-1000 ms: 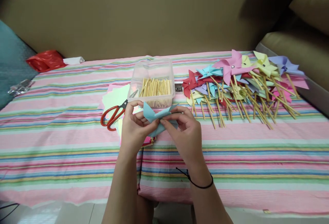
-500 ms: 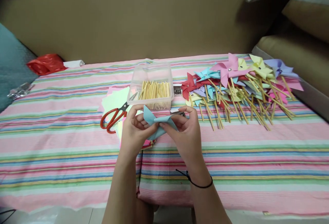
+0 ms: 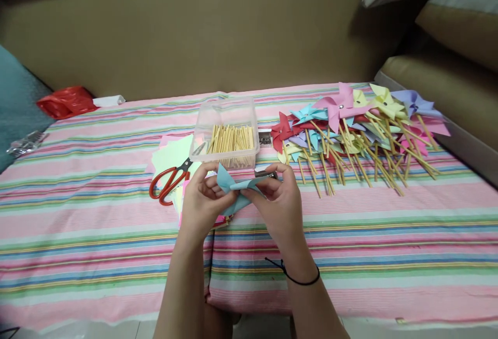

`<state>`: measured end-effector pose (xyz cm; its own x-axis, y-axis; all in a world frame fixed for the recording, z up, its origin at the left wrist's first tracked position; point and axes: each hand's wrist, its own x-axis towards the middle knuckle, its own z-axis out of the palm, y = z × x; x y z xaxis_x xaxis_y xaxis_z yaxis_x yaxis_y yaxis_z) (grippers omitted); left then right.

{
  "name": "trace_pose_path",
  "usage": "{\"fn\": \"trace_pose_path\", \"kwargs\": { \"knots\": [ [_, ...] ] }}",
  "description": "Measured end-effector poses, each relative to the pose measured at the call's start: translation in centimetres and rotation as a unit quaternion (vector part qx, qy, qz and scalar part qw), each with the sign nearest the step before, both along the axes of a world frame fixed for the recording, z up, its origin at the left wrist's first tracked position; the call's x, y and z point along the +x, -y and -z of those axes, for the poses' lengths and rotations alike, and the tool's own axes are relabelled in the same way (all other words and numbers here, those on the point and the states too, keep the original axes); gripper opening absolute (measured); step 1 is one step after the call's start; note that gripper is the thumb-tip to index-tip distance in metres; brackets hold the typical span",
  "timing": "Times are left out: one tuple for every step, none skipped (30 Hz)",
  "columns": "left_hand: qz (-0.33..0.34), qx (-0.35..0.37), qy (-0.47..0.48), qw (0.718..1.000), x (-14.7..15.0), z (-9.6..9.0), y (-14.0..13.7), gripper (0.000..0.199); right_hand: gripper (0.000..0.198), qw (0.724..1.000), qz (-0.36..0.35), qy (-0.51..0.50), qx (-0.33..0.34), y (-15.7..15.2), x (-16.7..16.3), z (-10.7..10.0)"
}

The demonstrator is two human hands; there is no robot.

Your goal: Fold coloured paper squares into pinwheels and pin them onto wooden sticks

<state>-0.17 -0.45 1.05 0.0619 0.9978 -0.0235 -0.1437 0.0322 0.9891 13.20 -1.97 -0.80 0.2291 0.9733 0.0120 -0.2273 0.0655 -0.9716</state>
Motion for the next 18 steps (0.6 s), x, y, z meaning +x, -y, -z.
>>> {"fn": "trace_pose_path", "kwargs": {
  "knots": [
    [0.000,-0.001,0.001,1.000,0.01,-0.03,-0.02,0.038,0.054,1.000,0.001,-0.002,0.000,0.00,-0.01,-0.01],
    [0.001,-0.001,0.003,1.000,0.01,-0.06,-0.04,0.038,0.054,1.000,0.002,-0.005,0.001,0.01,-0.02,-0.01],
    [0.003,-0.001,0.004,1.000,0.01,-0.06,-0.06,0.038,0.054,1.000,0.002,-0.008,0.001,0.01,-0.03,-0.02],
    [0.003,0.000,0.006,1.000,0.00,-0.06,-0.06,0.038,0.054,1.000,0.003,-0.011,0.001,0.01,-0.05,-0.02],
    [0.003,0.000,0.006,1.000,-0.01,-0.04,-0.05,0.038,0.054,1.000,0.003,-0.012,0.001,0.02,-0.06,-0.03],
    [0.003,0.001,0.005,1.000,-0.02,-0.03,-0.04,0.037,0.054,1.000,0.003,-0.011,0.001,0.03,-0.07,-0.03],
    [0.002,0.001,0.004,1.000,-0.03,-0.01,-0.03,0.037,0.054,1.000,0.003,-0.009,0.002,0.05,-0.09,-0.05],
    [0.002,0.000,0.003,1.000,-0.03,0.00,-0.01,0.037,0.054,1.000,0.004,-0.007,0.002,0.06,-0.11,-0.07],
    [0.001,-0.001,0.002,1.000,-0.03,0.02,0.00,0.037,0.054,1.000,0.005,-0.005,0.001,0.08,-0.12,-0.09],
    [0.001,-0.003,0.002,1.000,-0.02,0.03,0.01,0.037,0.054,1.000,0.006,-0.004,0.000,0.09,-0.14,-0.12],
    [0.001,-0.006,0.003,1.000,-0.01,0.04,0.01,0.037,0.054,1.000,0.006,-0.003,-0.002,0.09,-0.16,-0.16],
    [-0.001,-0.007,0.003,1.000,-0.01,0.05,0.00,0.037,0.055,1.000,0.007,-0.003,-0.002,0.09,-0.18,-0.19],
    [-0.002,-0.008,0.002,1.000,0.00,0.07,-0.01,0.037,0.055,1.000,0.007,-0.002,-0.002,0.09,-0.20,-0.22],
    [-0.002,-0.008,0.001,1.000,0.00,0.10,-0.02,0.038,0.055,1.000,0.006,-0.002,-0.002,0.07,-0.22,-0.25],
    [-0.002,-0.008,-0.001,1.000,0.01,0.13,-0.03,0.038,0.055,1.000,0.005,-0.002,-0.001,0.06,-0.23,-0.26],
    [-0.002,-0.008,-0.003,1.000,0.02,0.15,-0.04,0.038,0.055,1.000,0.004,-0.003,-0.001,0.05,-0.25,-0.27],
    [-0.002,-0.009,-0.003,1.000,0.03,0.18,-0.05,0.038,0.055,1.000,0.003,-0.004,-0.002,0.04,-0.27,-0.27],
    [-0.002,-0.011,-0.003,1.000,0.05,0.20,-0.06,0.038,0.055,1.000,0.003,-0.004,-0.003,0.03,-0.29,-0.27]
  ]
}}
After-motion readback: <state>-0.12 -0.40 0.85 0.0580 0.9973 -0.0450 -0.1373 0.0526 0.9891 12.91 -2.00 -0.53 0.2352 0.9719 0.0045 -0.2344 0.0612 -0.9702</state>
